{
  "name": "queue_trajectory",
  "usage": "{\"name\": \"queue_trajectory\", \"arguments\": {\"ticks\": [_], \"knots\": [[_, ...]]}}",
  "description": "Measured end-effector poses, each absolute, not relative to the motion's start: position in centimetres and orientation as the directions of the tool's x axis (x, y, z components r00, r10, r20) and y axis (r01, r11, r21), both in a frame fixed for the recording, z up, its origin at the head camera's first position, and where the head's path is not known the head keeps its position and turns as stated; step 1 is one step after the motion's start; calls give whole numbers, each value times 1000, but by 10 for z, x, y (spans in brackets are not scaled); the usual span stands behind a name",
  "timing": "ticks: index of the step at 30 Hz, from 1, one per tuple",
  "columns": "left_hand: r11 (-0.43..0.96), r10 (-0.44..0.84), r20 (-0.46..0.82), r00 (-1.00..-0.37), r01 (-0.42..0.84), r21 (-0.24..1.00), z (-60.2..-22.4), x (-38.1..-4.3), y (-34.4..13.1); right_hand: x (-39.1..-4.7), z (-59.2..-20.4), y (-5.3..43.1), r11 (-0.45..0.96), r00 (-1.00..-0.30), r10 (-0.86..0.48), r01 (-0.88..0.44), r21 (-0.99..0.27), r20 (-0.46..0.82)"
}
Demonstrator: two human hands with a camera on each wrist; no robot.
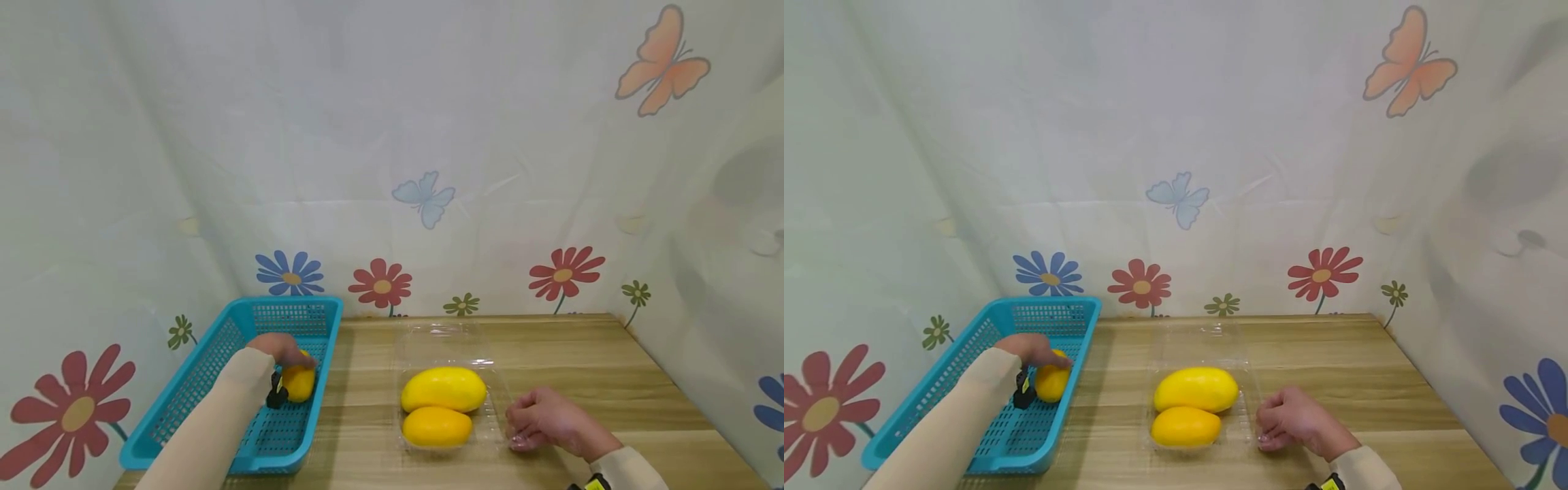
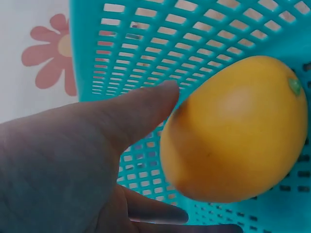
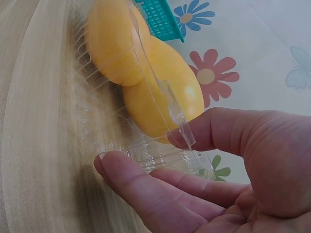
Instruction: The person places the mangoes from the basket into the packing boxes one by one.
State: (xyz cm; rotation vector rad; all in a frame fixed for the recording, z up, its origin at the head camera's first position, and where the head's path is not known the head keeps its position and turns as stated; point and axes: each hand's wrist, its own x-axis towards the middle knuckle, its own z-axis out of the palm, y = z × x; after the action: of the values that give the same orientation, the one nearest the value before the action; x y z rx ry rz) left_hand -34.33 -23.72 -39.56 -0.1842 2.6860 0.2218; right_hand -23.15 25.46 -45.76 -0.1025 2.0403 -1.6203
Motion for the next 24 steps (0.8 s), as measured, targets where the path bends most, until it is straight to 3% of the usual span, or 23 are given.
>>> {"name": "queue_trajectory", "arguments": {"ticks": [11,24], "knots": [[980,-50,-420,-906,-126,155,-420,-357,-243,-232,-459,255,302,-861,-356,261,-917,-362],[959,-11,-396,-918,-121,255,-420,-355,-241,-233,-458,256,315,-857,-352,269,-910,-376]]}}
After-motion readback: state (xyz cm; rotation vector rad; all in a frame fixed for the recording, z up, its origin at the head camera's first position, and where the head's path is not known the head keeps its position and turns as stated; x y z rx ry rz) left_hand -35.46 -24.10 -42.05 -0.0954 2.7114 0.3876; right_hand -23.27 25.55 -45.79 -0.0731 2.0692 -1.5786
